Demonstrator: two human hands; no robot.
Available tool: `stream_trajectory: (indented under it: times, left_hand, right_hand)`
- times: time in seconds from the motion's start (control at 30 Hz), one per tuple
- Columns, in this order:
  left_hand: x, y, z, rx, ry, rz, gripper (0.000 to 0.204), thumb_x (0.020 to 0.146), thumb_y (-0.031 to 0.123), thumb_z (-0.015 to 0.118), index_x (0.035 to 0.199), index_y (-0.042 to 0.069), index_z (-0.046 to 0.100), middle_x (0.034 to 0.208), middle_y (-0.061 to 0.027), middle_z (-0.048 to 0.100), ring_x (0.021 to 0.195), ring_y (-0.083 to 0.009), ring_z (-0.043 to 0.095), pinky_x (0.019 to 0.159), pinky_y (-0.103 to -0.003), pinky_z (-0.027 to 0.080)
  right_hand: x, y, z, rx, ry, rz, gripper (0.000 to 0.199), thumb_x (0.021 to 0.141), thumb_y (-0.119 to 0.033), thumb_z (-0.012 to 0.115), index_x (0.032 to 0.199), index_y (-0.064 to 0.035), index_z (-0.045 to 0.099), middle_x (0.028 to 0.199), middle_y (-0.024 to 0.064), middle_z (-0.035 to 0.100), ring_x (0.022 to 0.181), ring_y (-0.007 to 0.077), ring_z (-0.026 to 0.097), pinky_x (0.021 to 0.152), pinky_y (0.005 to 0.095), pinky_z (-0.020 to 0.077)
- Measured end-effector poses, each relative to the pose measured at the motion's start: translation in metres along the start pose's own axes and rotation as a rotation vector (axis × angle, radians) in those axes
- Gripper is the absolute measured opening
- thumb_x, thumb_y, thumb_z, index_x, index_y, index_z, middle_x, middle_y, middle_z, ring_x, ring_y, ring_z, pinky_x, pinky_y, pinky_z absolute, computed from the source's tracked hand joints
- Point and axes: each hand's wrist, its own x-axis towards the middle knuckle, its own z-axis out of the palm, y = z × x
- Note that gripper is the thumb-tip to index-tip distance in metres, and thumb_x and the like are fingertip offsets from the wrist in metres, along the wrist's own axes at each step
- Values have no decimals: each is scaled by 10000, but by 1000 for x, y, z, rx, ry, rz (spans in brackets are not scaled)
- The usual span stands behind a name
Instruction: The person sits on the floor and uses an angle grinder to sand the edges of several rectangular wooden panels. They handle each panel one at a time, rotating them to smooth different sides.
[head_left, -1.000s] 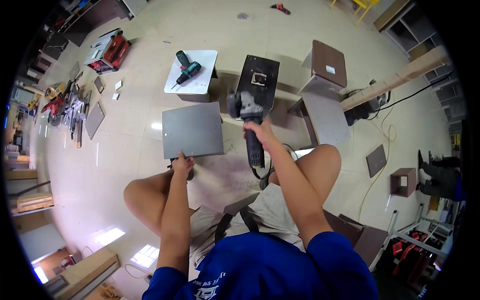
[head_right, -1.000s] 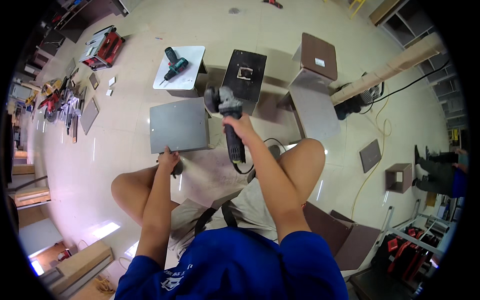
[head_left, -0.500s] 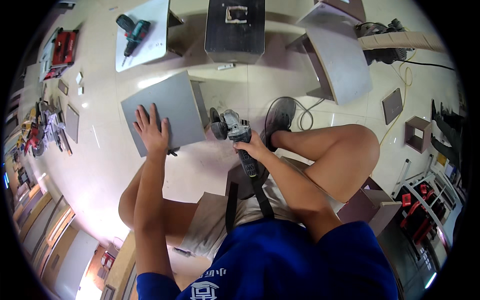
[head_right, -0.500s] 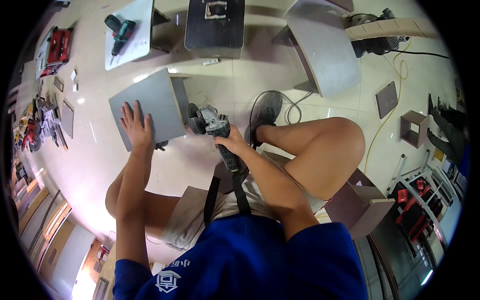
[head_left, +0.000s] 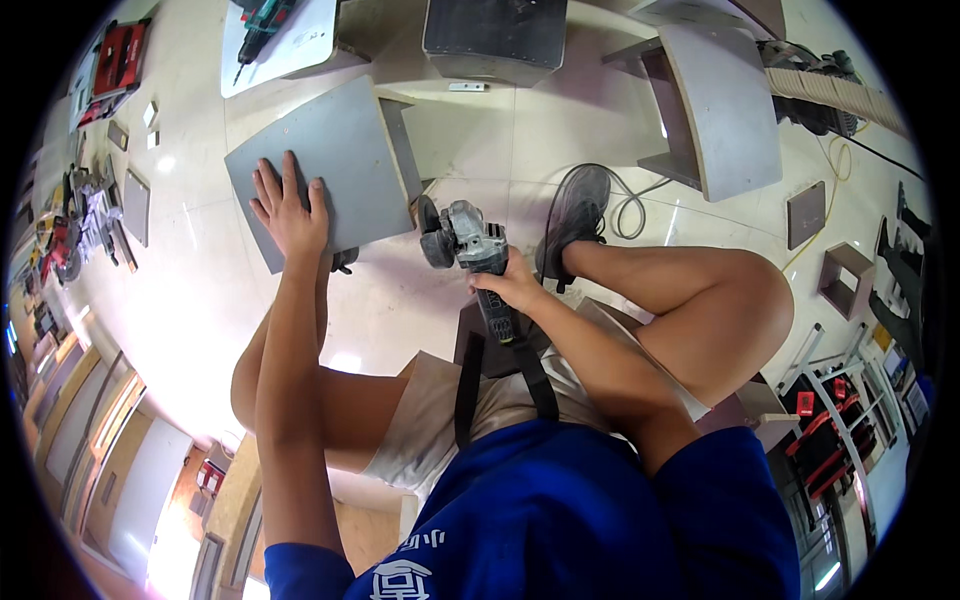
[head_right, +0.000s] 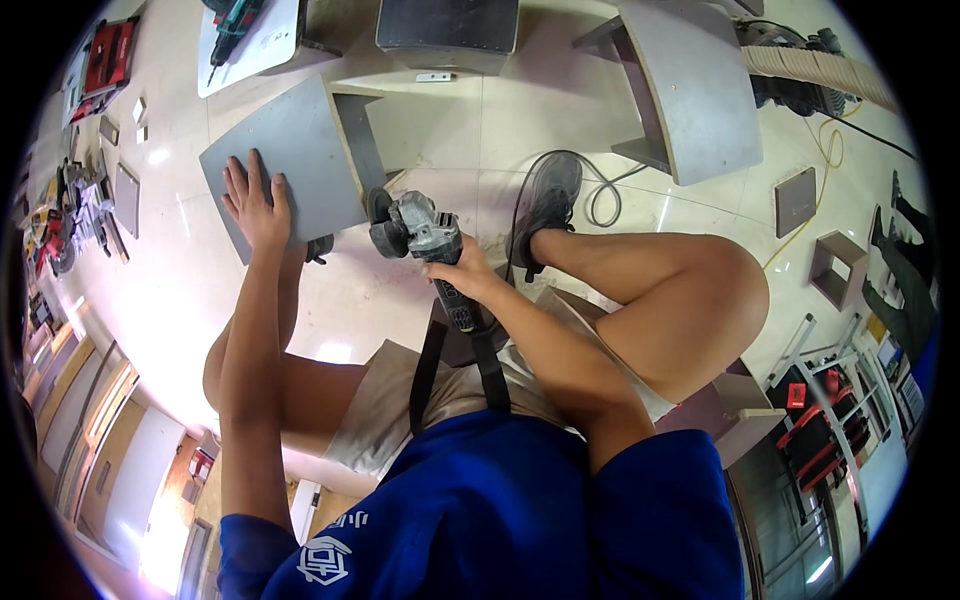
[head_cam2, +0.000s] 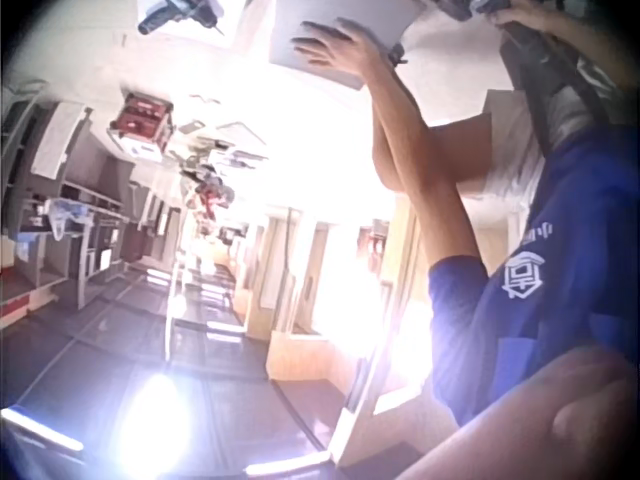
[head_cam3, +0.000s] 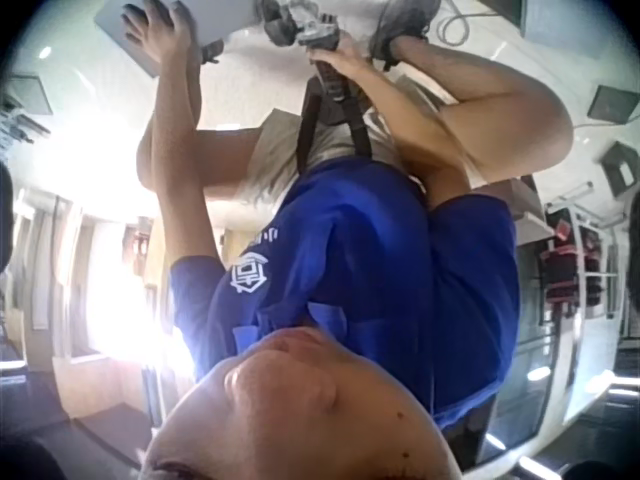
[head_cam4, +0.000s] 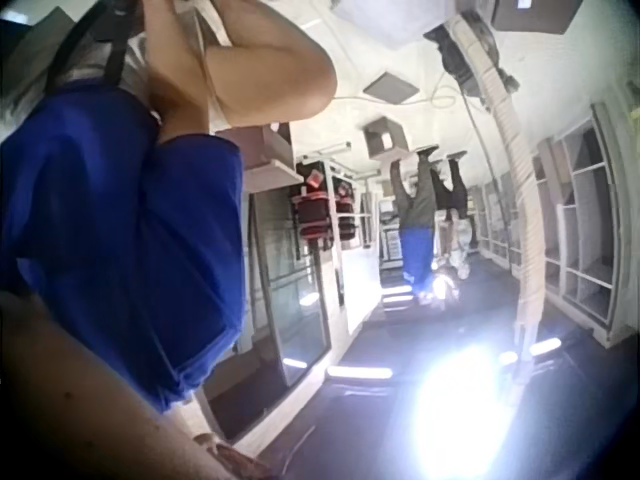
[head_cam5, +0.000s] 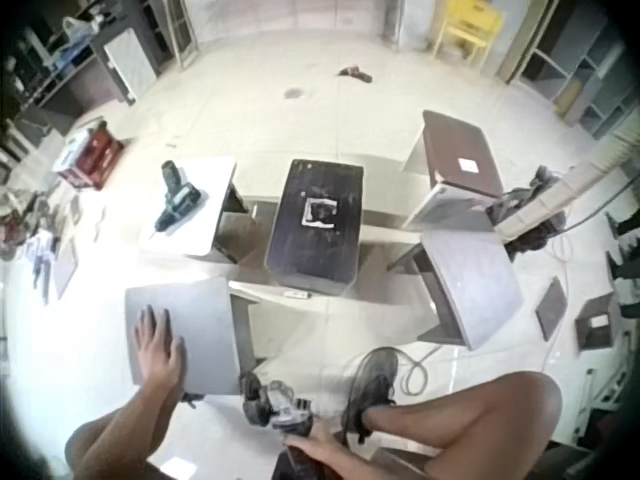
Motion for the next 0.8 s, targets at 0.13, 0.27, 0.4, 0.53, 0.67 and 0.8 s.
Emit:
stream_trajectory:
  times: [0.13, 0.27, 0.4, 0.53, 0.67, 0.8]
  left_hand:
    - [6, 7, 4, -2, 19, -34, 628, 964, 488, 511, 1544, 258, 435, 1662, -181, 238, 1540, -379, 190, 1216, -608, 112]
    - [12, 17, 8, 35, 38, -105, 643, 971, 530, 479, 1551, 257, 417, 1657, -197, 236, 1541, -381, 183, 1211, -625, 104]
    - [13, 18, 6, 30, 30, -106, 635, 979, 543, 470, 1543, 252, 432, 1656, -201, 237, 1543, -382, 175, 1210, -628, 93]
    - [10, 19, 3, 49, 17, -115, 645, 978, 565, 468, 1543, 254, 433, 1657, -200, 236, 1547, -374, 163, 1211, -627, 92]
    - [10, 19, 0, 37, 15, -120, 644, 981, 566, 462, 1546, 259, 426, 1658, -194, 237, 1547, -368, 165, 1213, -627, 96]
    - [10, 19, -1, 46, 14, -124, 642, 982, 561, 464, 1548, 263, 421, 1658, -189, 238, 1546, -367, 167, 1213, -629, 100]
  right_hand:
    - [-3, 0, 0, -14, 28, 27, 221, 835, -24, 718, 1039, 5, 639, 856, 87, 689, 763, 189, 690, 713, 344, 566]
    - [-3, -1, 2, -18, 70, 29, 219, 825, -33, 721, 1020, 18, 637, 858, 97, 697, 751, 200, 682, 710, 347, 553]
    - [-1, -12, -1, -33, 74, 32, 238, 801, -47, 735, 1004, 21, 631, 843, 96, 692, 724, 206, 680, 682, 350, 550]
    - [0, -24, -1, -54, 30, 72, 223, 814, -69, 733, 994, 16, 634, 839, 88, 684, 721, 200, 674, 684, 353, 544]
    - [-2, -28, 0, -64, 17, 99, 224, 817, -74, 733, 996, 18, 636, 842, 87, 682, 719, 201, 673, 689, 354, 543]
    - [2, -30, -3, -58, -2, 104, 226, 819, -79, 736, 996, 20, 636, 841, 91, 683, 715, 202, 674, 688, 354, 543]
